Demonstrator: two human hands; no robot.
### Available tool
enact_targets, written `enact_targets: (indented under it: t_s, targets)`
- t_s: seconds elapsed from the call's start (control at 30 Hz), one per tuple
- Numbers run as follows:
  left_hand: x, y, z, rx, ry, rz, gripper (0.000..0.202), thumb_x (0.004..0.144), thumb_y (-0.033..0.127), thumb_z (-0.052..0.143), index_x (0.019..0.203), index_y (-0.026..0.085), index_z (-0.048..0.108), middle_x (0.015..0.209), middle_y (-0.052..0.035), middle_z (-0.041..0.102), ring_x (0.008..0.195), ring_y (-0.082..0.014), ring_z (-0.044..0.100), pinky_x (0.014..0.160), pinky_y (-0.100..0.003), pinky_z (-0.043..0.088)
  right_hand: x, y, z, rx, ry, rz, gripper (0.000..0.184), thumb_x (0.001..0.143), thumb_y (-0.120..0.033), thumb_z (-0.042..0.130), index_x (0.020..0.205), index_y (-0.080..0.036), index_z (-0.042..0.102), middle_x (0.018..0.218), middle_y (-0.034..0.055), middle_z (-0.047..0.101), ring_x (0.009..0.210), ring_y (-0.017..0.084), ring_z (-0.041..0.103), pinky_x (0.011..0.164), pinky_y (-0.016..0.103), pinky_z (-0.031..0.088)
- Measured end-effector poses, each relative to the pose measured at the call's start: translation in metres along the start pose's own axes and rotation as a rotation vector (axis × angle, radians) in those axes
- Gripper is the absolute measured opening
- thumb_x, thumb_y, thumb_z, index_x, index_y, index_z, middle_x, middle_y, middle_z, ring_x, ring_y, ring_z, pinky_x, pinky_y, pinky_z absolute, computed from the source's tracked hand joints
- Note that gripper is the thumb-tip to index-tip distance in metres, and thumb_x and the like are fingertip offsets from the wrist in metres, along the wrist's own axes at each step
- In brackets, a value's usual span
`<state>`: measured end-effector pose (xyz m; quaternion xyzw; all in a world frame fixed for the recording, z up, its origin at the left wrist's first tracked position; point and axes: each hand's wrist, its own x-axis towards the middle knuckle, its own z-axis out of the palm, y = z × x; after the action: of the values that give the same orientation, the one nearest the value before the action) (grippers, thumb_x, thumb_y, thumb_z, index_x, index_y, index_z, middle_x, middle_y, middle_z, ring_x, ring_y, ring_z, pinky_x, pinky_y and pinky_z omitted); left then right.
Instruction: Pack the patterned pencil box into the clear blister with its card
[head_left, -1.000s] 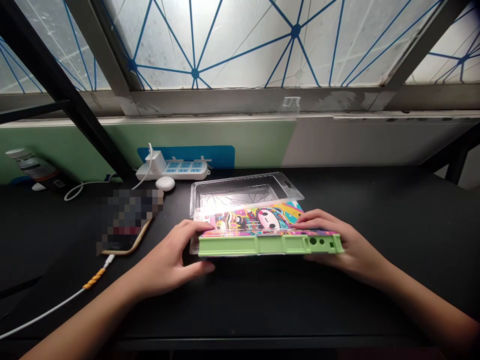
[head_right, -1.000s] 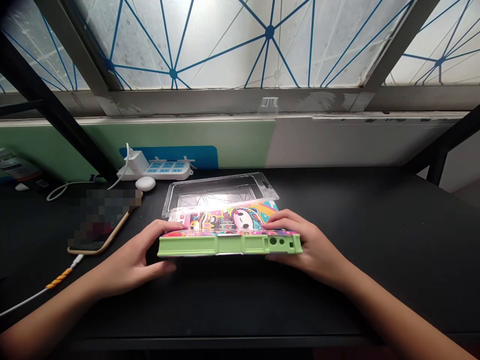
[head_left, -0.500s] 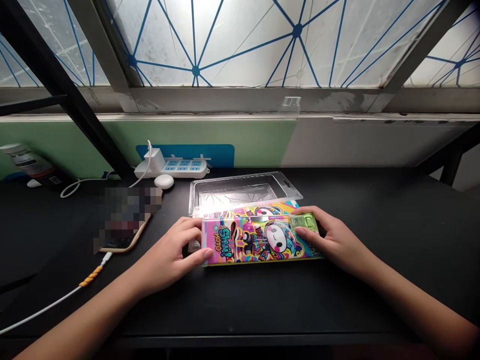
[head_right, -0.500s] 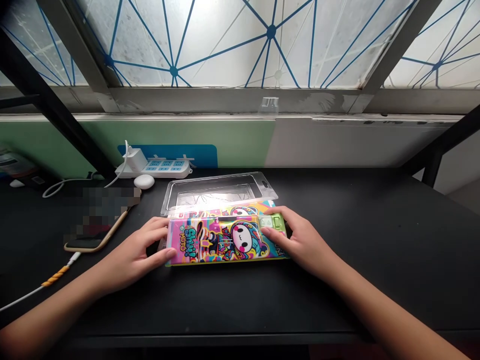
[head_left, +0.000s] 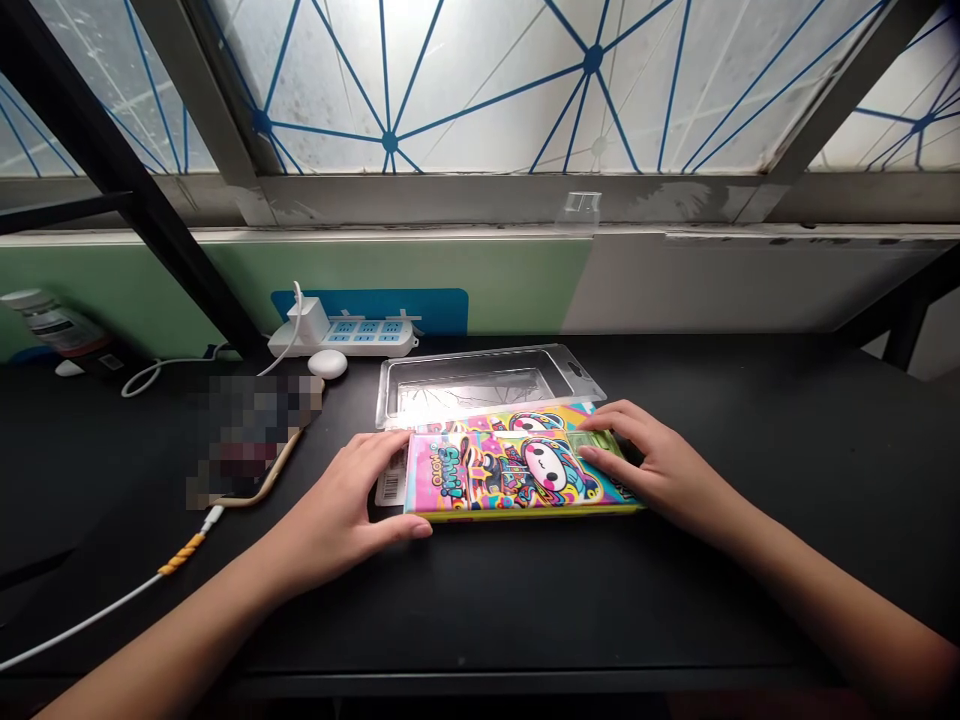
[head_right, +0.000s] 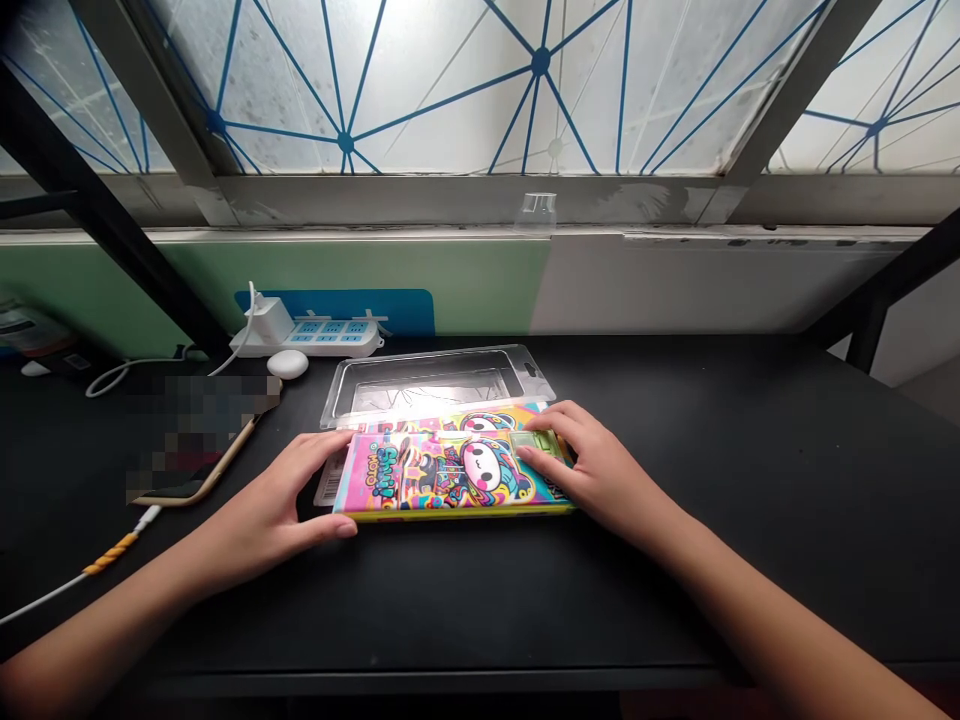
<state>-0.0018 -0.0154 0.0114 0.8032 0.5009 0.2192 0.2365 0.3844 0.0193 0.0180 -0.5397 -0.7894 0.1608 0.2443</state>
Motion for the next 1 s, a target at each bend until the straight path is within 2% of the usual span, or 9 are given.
enact_targets:
  t_s: [0.13, 0.27, 0.37, 0.5, 0.67, 0.8, 1.0]
  targets:
    - [0.003, 0.002, -0.002, -0.020, 0.008, -0.032, 0.076, 0.081, 0.054, 0.079, 0.146, 0.026, 0.052, 0.148, -0.0132, 0.055, 0.139, -0.0373, 0.049, 0.116, -0.054, 0.043, 0.000, -0.009, 0.000, -0.251, 0.089, -0.258, 0.031, 0.099, -0.049, 0.056, 0.111, -0.024, 0.071, 0.111, 0.0106, 0.073, 0.100, 0.030, 0.067, 0.088, 0.046, 0.047]
    - [0.005, 0.002, -0.002, -0.011, 0.015, -0.026, 0.079, 0.077, 0.054, 0.083, 0.145, 0.027, 0.054, 0.146, -0.0137, 0.057, 0.138, -0.0383, 0.051, 0.116, -0.056, 0.043, 0.008, -0.033, 0.007, -0.350, 0.058, -0.430, 0.025, 0.103, -0.035, 0.052, 0.115, -0.021, 0.068, 0.113, 0.0112, 0.074, 0.101, 0.028, 0.066, 0.090, 0.044, 0.043]
    - [0.006, 0.002, -0.001, 0.005, 0.024, -0.027, 0.078, 0.077, 0.053, 0.083, 0.144, 0.026, 0.054, 0.146, -0.0137, 0.057, 0.137, -0.0379, 0.052, 0.115, -0.056, 0.045, 0.020, -0.053, 0.016, -0.346, -0.013, -0.448, 0.028, 0.104, -0.035, 0.050, 0.119, -0.019, 0.067, 0.117, 0.0131, 0.073, 0.106, 0.029, 0.065, 0.092, 0.044, 0.044]
    - [0.006, 0.001, 0.000, 0.004, 0.019, -0.016, 0.078, 0.077, 0.054, 0.083, 0.144, 0.026, 0.054, 0.144, -0.0138, 0.057, 0.136, -0.0369, 0.052, 0.114, -0.055, 0.046, 0.034, -0.069, 0.029, -0.386, -0.064, -0.435, 0.030, 0.105, -0.034, 0.046, 0.110, -0.016, 0.069, 0.107, 0.0137, 0.072, 0.098, 0.029, 0.066, 0.087, 0.043, 0.045]
    - [0.006, 0.000, -0.001, -0.005, 0.018, -0.033, 0.080, 0.076, 0.055, 0.084, 0.145, 0.027, 0.055, 0.144, -0.0125, 0.058, 0.135, -0.0366, 0.053, 0.115, -0.055, 0.045, 0.038, -0.074, 0.043, -0.404, 0.011, -0.400, 0.031, 0.105, -0.030, 0.044, 0.095, -0.015, 0.069, 0.092, 0.0111, 0.068, 0.084, 0.026, 0.063, 0.079, 0.039, 0.044]
    - [0.006, 0.001, -0.002, -0.009, 0.007, -0.033, 0.082, 0.076, 0.055, 0.084, 0.146, 0.026, 0.053, 0.144, -0.0119, 0.058, 0.135, -0.0355, 0.053, 0.116, -0.053, 0.044, 0.039, -0.076, 0.046, -0.421, 0.052, -0.414, 0.030, 0.105, -0.027, 0.043, 0.088, -0.016, 0.065, 0.088, 0.0104, 0.066, 0.080, 0.025, 0.060, 0.073, 0.037, 0.043]
    - [0.009, 0.010, -0.006, -0.014, -0.029, 0.020, 0.069, 0.081, 0.051, 0.081, 0.142, 0.030, 0.057, 0.141, -0.0072, 0.061, 0.133, -0.0328, 0.053, 0.113, -0.049, 0.046, 0.040, -0.081, 0.040, -0.432, 0.273, -0.489, 0.030, 0.107, -0.025, 0.037, 0.090, -0.018, 0.061, 0.086, 0.0098, 0.064, 0.078, 0.024, 0.057, 0.072, 0.036, 0.045]
